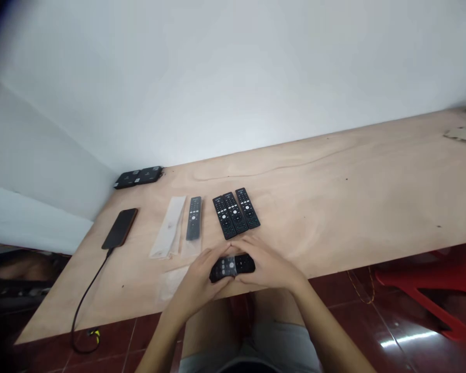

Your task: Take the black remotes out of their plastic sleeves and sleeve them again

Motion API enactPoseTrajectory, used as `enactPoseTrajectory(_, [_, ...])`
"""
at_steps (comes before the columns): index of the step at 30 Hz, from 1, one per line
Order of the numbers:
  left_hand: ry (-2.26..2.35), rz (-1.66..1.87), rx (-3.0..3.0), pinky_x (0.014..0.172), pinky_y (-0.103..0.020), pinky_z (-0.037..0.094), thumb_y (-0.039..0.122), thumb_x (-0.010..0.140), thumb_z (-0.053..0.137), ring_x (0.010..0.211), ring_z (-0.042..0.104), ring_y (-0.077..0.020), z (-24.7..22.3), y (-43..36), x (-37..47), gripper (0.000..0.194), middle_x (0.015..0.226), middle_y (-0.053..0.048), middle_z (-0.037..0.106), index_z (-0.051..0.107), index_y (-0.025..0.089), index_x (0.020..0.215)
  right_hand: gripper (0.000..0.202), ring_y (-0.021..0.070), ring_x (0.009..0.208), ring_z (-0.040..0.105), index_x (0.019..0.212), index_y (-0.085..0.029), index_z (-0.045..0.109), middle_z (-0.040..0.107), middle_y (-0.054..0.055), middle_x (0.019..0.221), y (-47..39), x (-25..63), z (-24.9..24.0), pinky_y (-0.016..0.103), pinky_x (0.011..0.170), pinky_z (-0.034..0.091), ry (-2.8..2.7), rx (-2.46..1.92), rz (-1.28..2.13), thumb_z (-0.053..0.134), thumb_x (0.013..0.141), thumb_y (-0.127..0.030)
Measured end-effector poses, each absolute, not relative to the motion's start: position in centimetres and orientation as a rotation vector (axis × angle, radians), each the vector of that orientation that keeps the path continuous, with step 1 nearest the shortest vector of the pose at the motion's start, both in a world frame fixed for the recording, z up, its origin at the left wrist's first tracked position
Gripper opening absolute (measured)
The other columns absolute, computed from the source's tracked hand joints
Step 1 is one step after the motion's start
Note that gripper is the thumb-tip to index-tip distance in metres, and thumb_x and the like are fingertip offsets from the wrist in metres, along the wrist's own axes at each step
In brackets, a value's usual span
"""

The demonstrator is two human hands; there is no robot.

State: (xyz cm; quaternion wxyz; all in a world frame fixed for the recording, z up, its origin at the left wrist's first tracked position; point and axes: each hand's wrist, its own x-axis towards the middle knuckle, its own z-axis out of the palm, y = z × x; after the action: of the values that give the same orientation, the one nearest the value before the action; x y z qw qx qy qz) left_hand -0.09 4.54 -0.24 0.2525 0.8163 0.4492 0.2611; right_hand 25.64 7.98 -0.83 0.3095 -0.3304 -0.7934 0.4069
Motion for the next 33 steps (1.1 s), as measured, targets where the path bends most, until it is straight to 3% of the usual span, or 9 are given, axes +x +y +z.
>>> enactPoseTrajectory(5, [1.303, 0.629, 2.244, 0.116, -0.057, 0.055, 0.017, 0.084, 0.092, 0.139, 0.063, -0.035, 0.2, 3.8, -1.9, 0.091, 0.151, -0.01, 0.065, 0.048, 0.035, 0.162, 0.045, 0.0316, 0.123, 0.072, 0.152, -0.029, 0.063, 0.074, 0.011, 0.138, 6.3, 29.4, -2.2, 0.052, 0.11, 0.06, -1.863, -1.234, 0.977, 0.065, 0.108, -0.034])
enactPoseTrajectory(8, [1.322, 0.628, 2.246, 0.116, -0.059, 0.055, 0.017, 0.09, 0.086, 0.137, 0.065, -0.0356, -0.2, 3.6, -2.2, 0.081, 0.149, -0.011, 0.067, 0.049, 0.034, 0.16, 0.038, 0.0332, 0.134, 0.069, 0.147, -0.028, 0.07, 0.073, 0.011, 0.146, 5.1, 30.0, -2.6, 0.057, 0.12, 0.054, -1.838, -1.281, 0.921, 0.058, 0.112, -0.035])
enactPoseTrajectory(11, [1.305, 0.631, 2.239, 0.115, -0.058, 0.056, 0.016, 0.094, 0.081, 0.138, 0.065, -0.0356, -0.4, 3.8, -1.4, 0.081, 0.149, -0.012, 0.067, 0.045, 0.034, 0.164, 0.041, 0.0331, 0.142, 0.065, 0.152, -0.029, 0.067, 0.07, 0.011, 0.154, 4.3, 28.6, -2.4, 0.06, 0.126, 0.049, -1.827, -1.208, 1.008, 0.054, 0.114, -0.034])
enactPoseTrajectory(16, [1.192, 0.615, 2.255, 0.113, -0.057, 0.058, 0.014, 0.095, 0.078, 0.137, 0.066, -0.0347, -0.5, 4.4, 1.2, 0.092, 0.149, -0.014, 0.067, 0.032, 0.033, 0.172, 0.049, 0.0308, 0.133, 0.07, 0.162, -0.029, 0.057, 0.073, 0.012, 0.146, 3.7, 24.9, -2.0, 0.056, 0.12, 0.055, -1.66, -1.102, 1.299, 0.056, 0.114, -0.037])
enactPoseTrajectory(19, [1.159, 0.652, 2.248, 0.113, -0.056, 0.058, 0.013, 0.096, 0.077, 0.137, 0.066, -0.0343, -0.6, 4.8, 2.4, 0.095, 0.15, -0.015, 0.067, 0.026, 0.03, 0.174, 0.063, 0.0277, 0.111, 0.075, 0.167, -0.027, 0.05, 0.079, 0.01, 0.124, 3.8, 24.1, -2.4, 0.048, 0.104, 0.064, -1.597, -1.119, 1.304, 0.066, 0.107, -0.036])
enactPoseTrajectory(21, [1.157, 0.66, 2.26, 0.115, -0.057, 0.056, 0.016, 0.095, 0.08, 0.139, 0.064, -0.0351, -0.7, 4.9, 2.5, 0.093, 0.151, -0.014, 0.065, 0.031, 0.031, 0.172, 0.055, 0.0252, 0.095, 0.073, 0.157, -0.026, 0.061, 0.079, 0.007, 0.109, 3.9, 24.5, -2.9, 0.043, 0.091, 0.066, -1.615, -1.157, 1.232, 0.069, 0.104, -0.034])
enactPoseTrajectory(24, [1.186, 0.635, 2.3, 0.116, -0.058, 0.055, 0.022, 0.095, 0.083, 0.138, 0.062, -0.0357, -0.6, 4.6, 1.8, 0.079, 0.149, -0.012, 0.064, 0.046, 0.034, 0.163, 0.032, 0.0236, 0.085, 0.07, 0.132, -0.024, 0.078, 0.077, 0.006, 0.098, 4.1, 26.5, -3.5, 0.037, 0.079, 0.064, -1.668, -1.217, 1.101, 0.067, 0.103, -0.035])
enactPoseTrajectory(29, [1.212, 0.661, 2.29, 0.109, -0.051, 0.059, 0.021, 0.101, 0.076, 0.128, 0.065, -0.0317, -0.6, 4.1, 0.2, 0.052, 0.138, -0.011, 0.066, 0.059, 0.031, 0.149, 0.019, 0.0249, 0.082, 0.068, 0.104, -0.023, 0.08, 0.075, 0.007, 0.098, 3.9, 30.7, -3.3, 0.037, 0.074, 0.062, -1.8, -1.318, 0.986, 0.064, 0.104, -0.033])
enactPoseTrajectory(33, [1.103, 0.686, 2.35, 0.107, -0.048, 0.059, 0.018, 0.109, 0.063, 0.122, 0.067, -0.0285, -0.5, 4.2, 0.1, 0.019, 0.123, -0.009, 0.071, 0.069, 0.027, 0.124, 0.011, 0.033, 0.114, 0.069, 0.105, -0.026, 0.079, 0.072, 0.011, 0.12, 3.4, 32.5, -2.3, 0.05, 0.101, 0.062, -1.929, -1.328, 0.874, 0.069, 0.099, -0.026])
